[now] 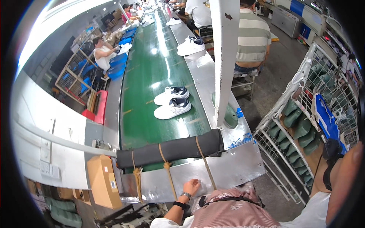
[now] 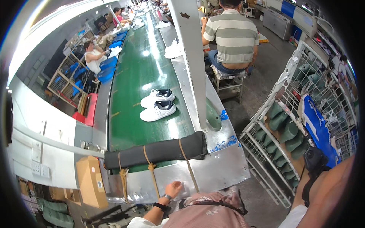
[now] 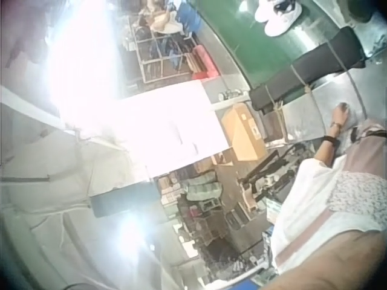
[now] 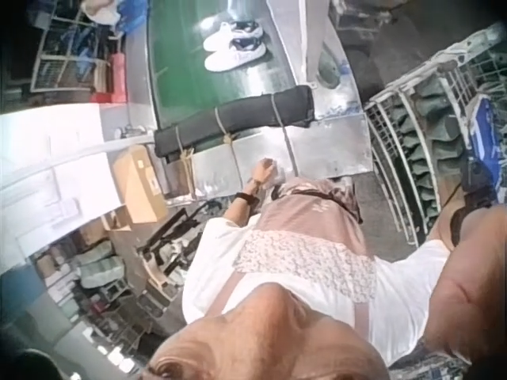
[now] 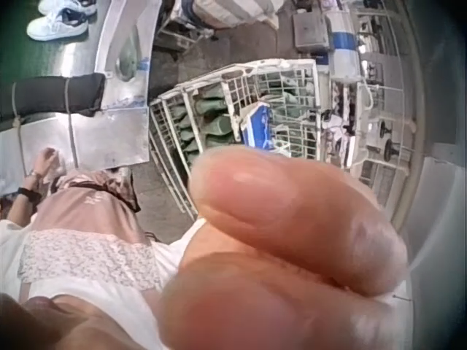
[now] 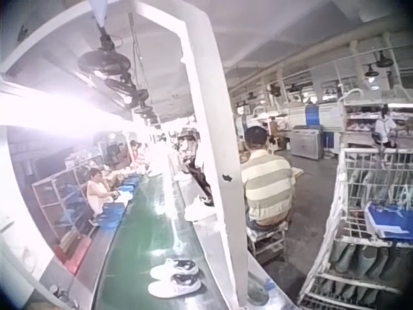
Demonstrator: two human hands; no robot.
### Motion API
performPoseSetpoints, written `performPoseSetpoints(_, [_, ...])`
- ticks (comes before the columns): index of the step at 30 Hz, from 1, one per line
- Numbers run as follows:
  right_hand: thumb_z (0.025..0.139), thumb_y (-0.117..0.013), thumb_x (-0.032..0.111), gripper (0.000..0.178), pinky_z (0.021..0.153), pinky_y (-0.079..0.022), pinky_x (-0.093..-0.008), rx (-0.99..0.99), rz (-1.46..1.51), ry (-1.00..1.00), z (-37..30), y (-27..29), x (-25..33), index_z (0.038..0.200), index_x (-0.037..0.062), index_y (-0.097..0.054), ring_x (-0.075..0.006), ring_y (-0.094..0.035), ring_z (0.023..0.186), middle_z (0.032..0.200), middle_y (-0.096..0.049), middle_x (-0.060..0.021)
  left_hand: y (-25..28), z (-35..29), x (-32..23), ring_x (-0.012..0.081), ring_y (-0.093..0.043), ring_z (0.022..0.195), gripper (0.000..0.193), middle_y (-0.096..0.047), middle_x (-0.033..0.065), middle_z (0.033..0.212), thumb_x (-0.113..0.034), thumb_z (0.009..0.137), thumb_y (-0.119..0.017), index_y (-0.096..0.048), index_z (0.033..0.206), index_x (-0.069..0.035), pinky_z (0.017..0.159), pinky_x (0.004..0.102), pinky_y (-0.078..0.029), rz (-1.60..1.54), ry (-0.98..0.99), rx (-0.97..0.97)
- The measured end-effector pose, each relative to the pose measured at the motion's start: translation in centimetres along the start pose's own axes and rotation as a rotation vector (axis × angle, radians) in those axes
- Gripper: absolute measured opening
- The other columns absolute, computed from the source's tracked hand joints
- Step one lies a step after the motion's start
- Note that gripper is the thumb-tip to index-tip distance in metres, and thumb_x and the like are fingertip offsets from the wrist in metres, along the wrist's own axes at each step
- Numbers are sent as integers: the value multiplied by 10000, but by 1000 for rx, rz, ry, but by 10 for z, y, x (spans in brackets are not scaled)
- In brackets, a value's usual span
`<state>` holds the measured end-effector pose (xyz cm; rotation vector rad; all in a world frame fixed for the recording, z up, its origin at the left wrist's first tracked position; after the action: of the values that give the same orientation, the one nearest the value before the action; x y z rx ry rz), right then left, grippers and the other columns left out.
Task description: Organizing shoe lasts and preparing shoes for processing on an assembly line.
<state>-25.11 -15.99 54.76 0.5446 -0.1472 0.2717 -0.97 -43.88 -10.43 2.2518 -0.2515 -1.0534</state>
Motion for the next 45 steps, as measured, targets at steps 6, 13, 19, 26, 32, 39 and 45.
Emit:
performPoseSetpoints(6, [915,-734,229,649,655,-586,-412,-55,-128,22,3,9,-8,1424,-17,-413,-335,-684,887,1139,-670,-207,5,17,12,310,-733,963,378,-760,149,1019,-351,863,-670,-731,1102,-65,886,394,-568,119,-6,55])
performPoseSetpoints(13, [919,-723,248,583,648,-572,-398,-82,-461,365,31,104,15,1356,-15,-440,-319,-675,858,1098,-667,-196,-30,8,114,311,-691,913,411,-745,189,971,-299,880,-707,-706,1112,40,840,418,-548,-205,88,18])
performPoseSetpoints(19, [922,-713,264,529,643,-560,-386,-396,-418,593,32,151,58,1297,-12,-463,-305,-667,833,1063,-664,-188,108,-62,129,286,-692,781,315,-738,187,906,-246,914,-636,-706,1047,31,702,387,-553,85,-80,-456])
performPoseSetpoints(26, [925,-702,284,473,636,-546,-372,-422,-308,782,17,176,49,1229,-9,-489,-289,-659,804,1022,-661,-177,31,-26,90,280,-691,758,310,-736,181,898,-254,912,-637,-703,1029,26,678,385,-552,-131,8,-578])
performPoseSetpoints(32, [928,-692,300,431,630,-534,-360,-407,-385,656,19,153,33,1171,-7,-512,-275,-651,779,987,-658,-168,87,-6,101,274,-690,739,307,-735,176,892,-261,911,-639,-701,1014,21,657,383,-551,-124,62,-411])
performPoseSetpoints(39, [931,-681,319,392,623,-520,-346,-326,-550,475,23,137,35,1103,-4,-539,-259,-642,750,947,-655,-158,115,50,75,267,-689,716,304,-734,171,884,-269,910,-640,-698,996,16,633,381,-549,-98,93,-130])
performPoseSetpoints(45, [934,-672,335,371,617,-508,-334,-123,-568,359,28,115,25,1045,-1,-562,-245,-635,726,912,-653,-149,-27,33,71,262,-688,696,302,-732,166,877,-276,909,-641,-696,980,12,612,380,-548,-212,221,142])
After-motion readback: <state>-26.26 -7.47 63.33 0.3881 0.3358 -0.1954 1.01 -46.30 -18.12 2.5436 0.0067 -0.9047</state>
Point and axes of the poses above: each hand's wrist, its own z-axis towards the middle knuckle, its own y-axis out of the back of the hand, x = y × z, the point moved 8 cm from there along z, towards the middle knuckle
